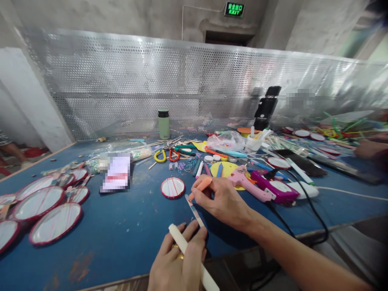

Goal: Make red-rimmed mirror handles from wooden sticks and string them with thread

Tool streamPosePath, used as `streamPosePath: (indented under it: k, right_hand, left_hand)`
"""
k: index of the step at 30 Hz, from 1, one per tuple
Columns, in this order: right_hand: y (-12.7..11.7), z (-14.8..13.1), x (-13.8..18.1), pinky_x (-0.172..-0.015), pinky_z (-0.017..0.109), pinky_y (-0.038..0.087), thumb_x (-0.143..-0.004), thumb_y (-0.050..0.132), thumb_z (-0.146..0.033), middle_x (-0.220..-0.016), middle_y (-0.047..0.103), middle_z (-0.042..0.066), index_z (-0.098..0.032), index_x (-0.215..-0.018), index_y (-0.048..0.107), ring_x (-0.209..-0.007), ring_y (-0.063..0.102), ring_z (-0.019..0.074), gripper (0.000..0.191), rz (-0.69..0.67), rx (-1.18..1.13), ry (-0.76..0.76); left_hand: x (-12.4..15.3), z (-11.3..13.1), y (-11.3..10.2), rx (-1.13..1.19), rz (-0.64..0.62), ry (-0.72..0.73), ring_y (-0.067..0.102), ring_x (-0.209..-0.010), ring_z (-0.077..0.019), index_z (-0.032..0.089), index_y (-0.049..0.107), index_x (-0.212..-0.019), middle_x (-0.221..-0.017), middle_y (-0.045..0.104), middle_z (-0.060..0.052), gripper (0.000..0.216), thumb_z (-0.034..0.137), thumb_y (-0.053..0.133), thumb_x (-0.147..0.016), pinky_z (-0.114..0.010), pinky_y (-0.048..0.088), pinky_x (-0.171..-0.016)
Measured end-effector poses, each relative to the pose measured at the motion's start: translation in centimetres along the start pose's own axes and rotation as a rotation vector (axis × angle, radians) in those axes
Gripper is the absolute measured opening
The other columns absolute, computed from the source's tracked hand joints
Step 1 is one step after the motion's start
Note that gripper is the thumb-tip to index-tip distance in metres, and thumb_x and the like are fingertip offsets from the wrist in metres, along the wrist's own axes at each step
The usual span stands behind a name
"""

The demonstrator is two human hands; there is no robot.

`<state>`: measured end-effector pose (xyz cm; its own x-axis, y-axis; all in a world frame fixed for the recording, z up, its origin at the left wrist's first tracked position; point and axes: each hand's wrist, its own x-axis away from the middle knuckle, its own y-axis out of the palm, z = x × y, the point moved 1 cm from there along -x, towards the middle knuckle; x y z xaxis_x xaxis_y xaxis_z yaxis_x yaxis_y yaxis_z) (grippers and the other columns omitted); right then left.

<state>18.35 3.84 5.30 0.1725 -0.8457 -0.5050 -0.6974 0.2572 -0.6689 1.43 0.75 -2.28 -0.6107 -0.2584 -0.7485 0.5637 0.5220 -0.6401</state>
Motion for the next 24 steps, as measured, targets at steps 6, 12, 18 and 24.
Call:
streamPosePath:
  k: [6, 12, 18, 24]
  right_hand:
    - [-0.06, 0.22, 0.01, -0.056, 0.022, 0.044, -0.084, 0.055, -0.017, -0.073, 0.07, -0.001, -0.018, -0.071, 0.064, -0.06, 0.061, 0.0108, 0.016, 0.02, 0.014, 0.007]
    - [0.06, 0.3, 0.02, -0.054, 0.022, 0.042, -0.083, 0.054, -0.017, -0.073, 0.069, -0.001, -0.018, -0.07, 0.064, -0.058, 0.059, 0.0102, 0.017, 0.046, 0.016, 0.003]
    - [-0.21, 0.23, 0.05, -0.053, 0.022, 0.041, -0.083, 0.055, -0.018, -0.072, 0.069, -0.001, -0.018, -0.067, 0.063, -0.057, 0.058, 0.0097, 0.018, 0.041, 0.002, 0.01]
    - [-0.29, 0.33, 0.28, -0.05, 0.021, 0.038, -0.082, 0.054, -0.018, -0.068, 0.066, -0.002, -0.018, -0.067, 0.064, -0.053, 0.053, 0.0085, 0.018, 0.042, 0.015, -0.007]
  left_hand:
    - [-0.14, 0.82, -0.28, 0.033, -0.034, -0.124, 0.07, -0.102, -0.0164, 0.015, 0.058, -0.119, -0.115, 0.073, -0.002, 0.031, 0.017, 0.032, -0.102, -0.03, 0.059, -0.086]
    - [-0.28, 0.84, -0.31, 0.035, -0.025, -0.123, 0.07, -0.103, -0.0163, 0.015, 0.058, -0.118, -0.113, 0.073, -0.002, 0.032, 0.017, 0.03, -0.103, -0.029, 0.059, -0.086]
    - [-0.15, 0.39, -0.12, -0.008, -0.022, -0.05, 0.071, -0.099, -0.0164, 0.015, 0.057, -0.118, -0.112, 0.074, -0.002, 0.033, 0.019, 0.027, -0.103, -0.028, 0.061, -0.079]
    - [-0.25, 0.39, -0.21, -0.003, 0.01, -0.027, 0.072, -0.097, -0.015, 0.013, 0.056, -0.118, -0.11, 0.074, -0.001, 0.031, 0.017, 0.03, -0.103, -0.028, 0.06, -0.083]
